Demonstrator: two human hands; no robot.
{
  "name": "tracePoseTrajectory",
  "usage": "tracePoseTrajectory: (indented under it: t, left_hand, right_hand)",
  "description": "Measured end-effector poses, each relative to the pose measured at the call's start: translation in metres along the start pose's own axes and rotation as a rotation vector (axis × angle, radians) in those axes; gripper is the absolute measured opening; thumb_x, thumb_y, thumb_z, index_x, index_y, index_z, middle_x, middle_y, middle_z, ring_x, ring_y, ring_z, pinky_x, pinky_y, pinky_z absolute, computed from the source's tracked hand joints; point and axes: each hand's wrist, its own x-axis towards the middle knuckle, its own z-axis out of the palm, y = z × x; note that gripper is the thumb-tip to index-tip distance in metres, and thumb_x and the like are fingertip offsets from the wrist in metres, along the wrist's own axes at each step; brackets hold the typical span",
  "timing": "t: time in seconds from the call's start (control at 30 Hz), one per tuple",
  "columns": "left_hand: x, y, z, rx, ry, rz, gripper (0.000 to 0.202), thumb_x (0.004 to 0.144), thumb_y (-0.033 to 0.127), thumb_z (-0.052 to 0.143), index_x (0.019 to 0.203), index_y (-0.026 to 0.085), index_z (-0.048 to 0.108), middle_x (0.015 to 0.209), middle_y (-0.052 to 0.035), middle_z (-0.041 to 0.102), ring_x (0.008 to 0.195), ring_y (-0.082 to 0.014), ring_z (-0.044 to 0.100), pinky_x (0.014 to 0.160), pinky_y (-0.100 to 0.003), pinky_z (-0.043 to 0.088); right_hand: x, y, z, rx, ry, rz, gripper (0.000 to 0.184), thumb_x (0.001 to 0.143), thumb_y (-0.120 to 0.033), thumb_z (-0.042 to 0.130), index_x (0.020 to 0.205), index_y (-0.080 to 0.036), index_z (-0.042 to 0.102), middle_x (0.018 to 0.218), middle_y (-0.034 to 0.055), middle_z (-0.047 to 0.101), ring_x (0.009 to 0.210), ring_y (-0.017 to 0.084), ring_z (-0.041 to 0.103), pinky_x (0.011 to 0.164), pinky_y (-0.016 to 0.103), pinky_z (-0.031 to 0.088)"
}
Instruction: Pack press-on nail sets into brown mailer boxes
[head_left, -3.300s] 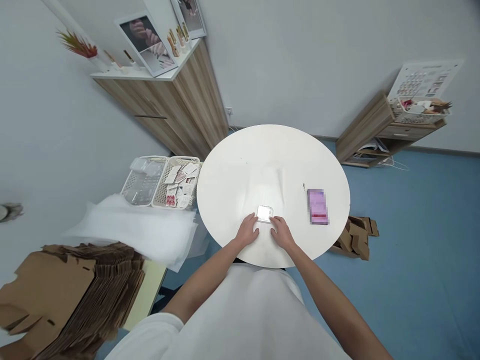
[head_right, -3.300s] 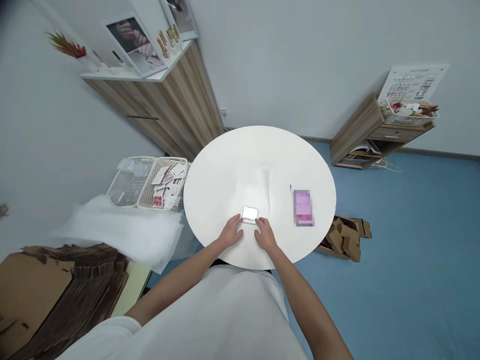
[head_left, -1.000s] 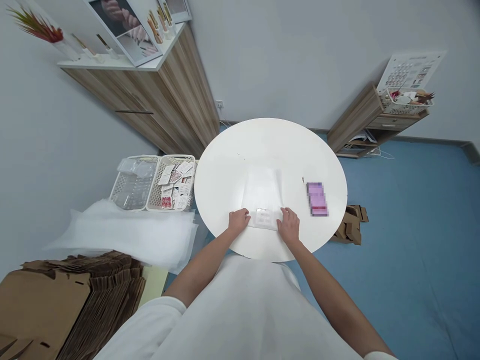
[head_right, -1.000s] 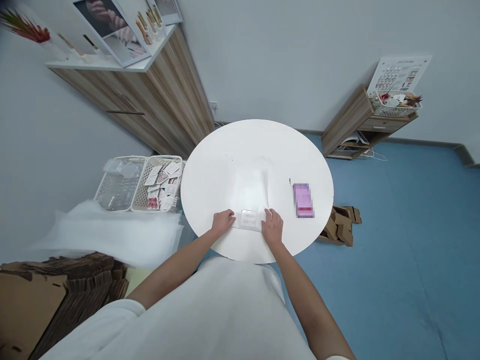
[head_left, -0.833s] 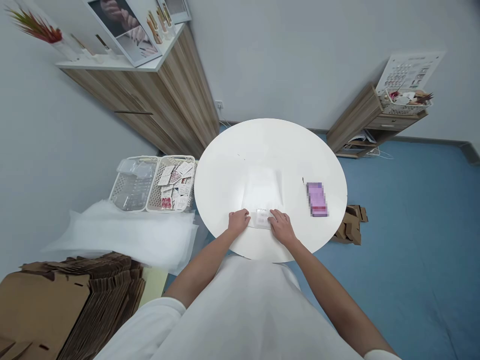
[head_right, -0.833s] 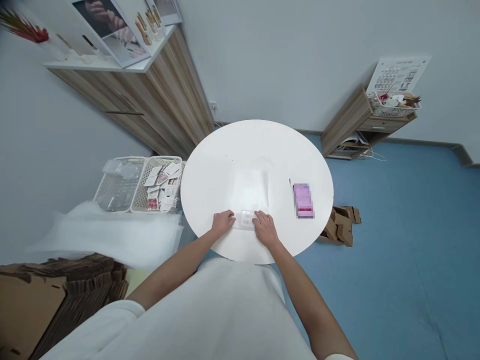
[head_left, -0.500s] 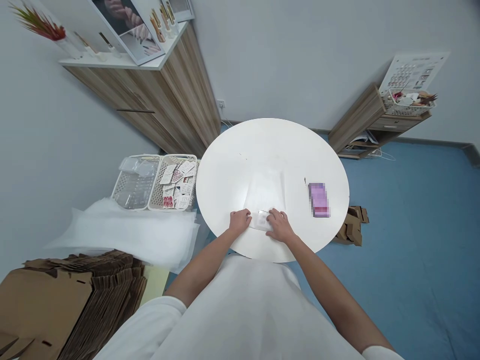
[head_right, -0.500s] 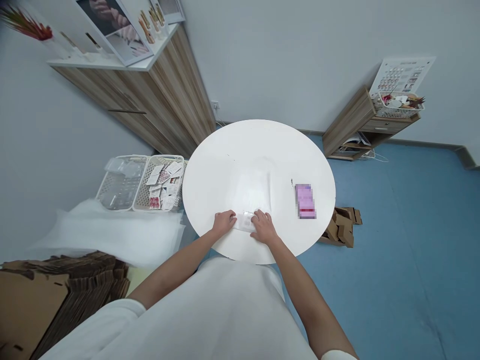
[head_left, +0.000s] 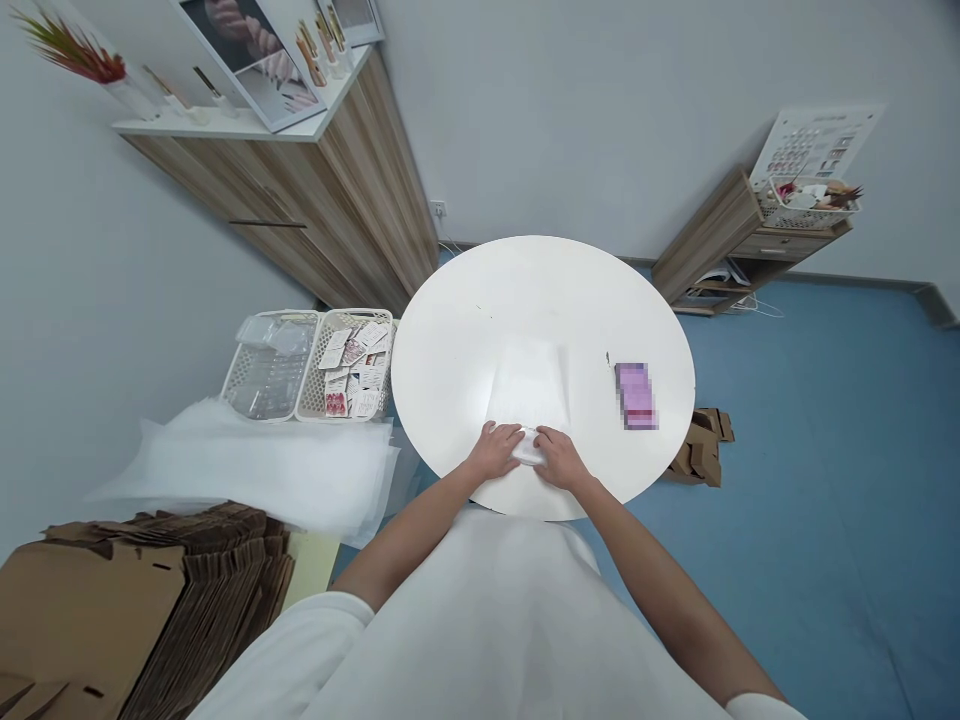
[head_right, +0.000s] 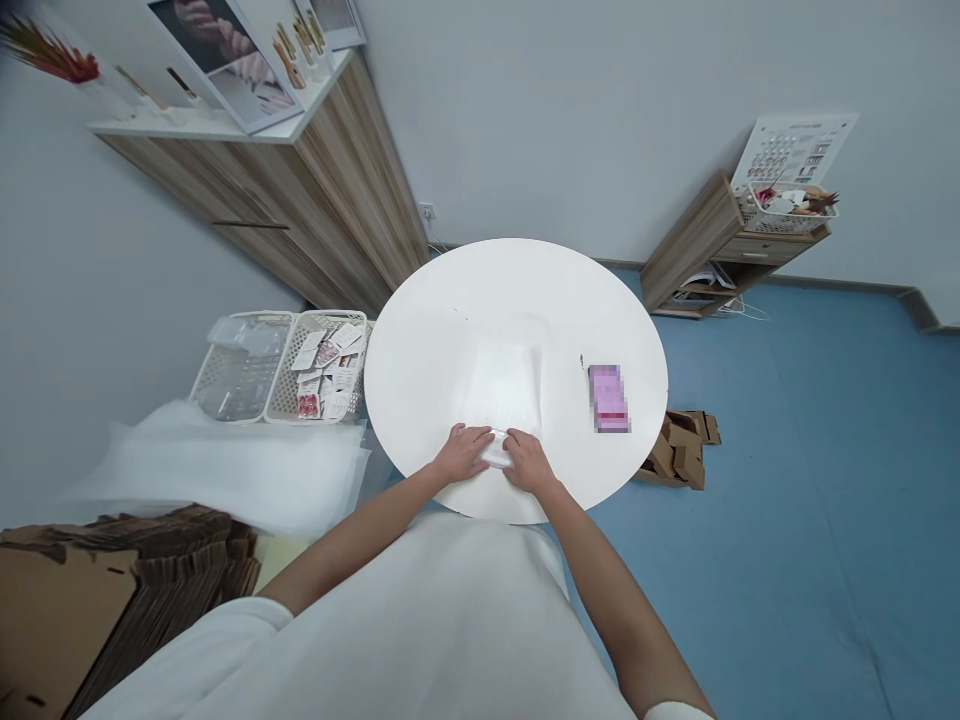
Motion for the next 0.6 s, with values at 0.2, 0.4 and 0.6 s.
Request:
tracePoseTrajectory:
  t: [0.2,0.4,0.6]
  left_hand:
    - [-0.003,0.002,-0.004,-0.053,-0.048,-0.002,0.049,0.065,0.031,0.057,0.112,0.024,0.045,0.118,-0.0077,0.047,0.104,-0.0248,0.045,0.092,-0.038,0.024]
    - [0.0,0.005,-0.016,-0.115,-0.089,-0.012,0.033,0.069,0.035,0.052,0.1,0.023,0.053,0.101,-0.0049,0.057,0.095,-0.0228,0.05,0.085,-0.034,0.031]
    - [0.006,0.004,-0.011,-0.163,-0.166,-0.094,0.032,0.082,0.037,0.032,0.076,0.022,0.061,0.081,-0.0044,0.06,0.084,-0.0208,0.053,0.075,-0.032,0.037]
  right_hand:
    - [-0.012,-0.006,-0.002,0.221,-0.021,0.074,0.045,0.064,-0.023,0.054,0.107,-0.017,0.041,0.115,0.0103,0.048,0.107,0.022,0.044,0.087,0.035,0.037]
    - [-0.019,-0.01,-0.011,0.355,-0.023,0.15,0.032,0.069,-0.025,0.05,0.1,-0.02,0.046,0.116,0.0073,0.047,0.108,0.02,0.044,0.088,0.035,0.036]
    - [-0.011,-0.009,-0.023,0.33,-0.088,0.186,0.019,0.078,-0.032,0.043,0.082,-0.018,0.056,0.093,0.0061,0.054,0.085,0.017,0.052,0.077,0.031,0.04]
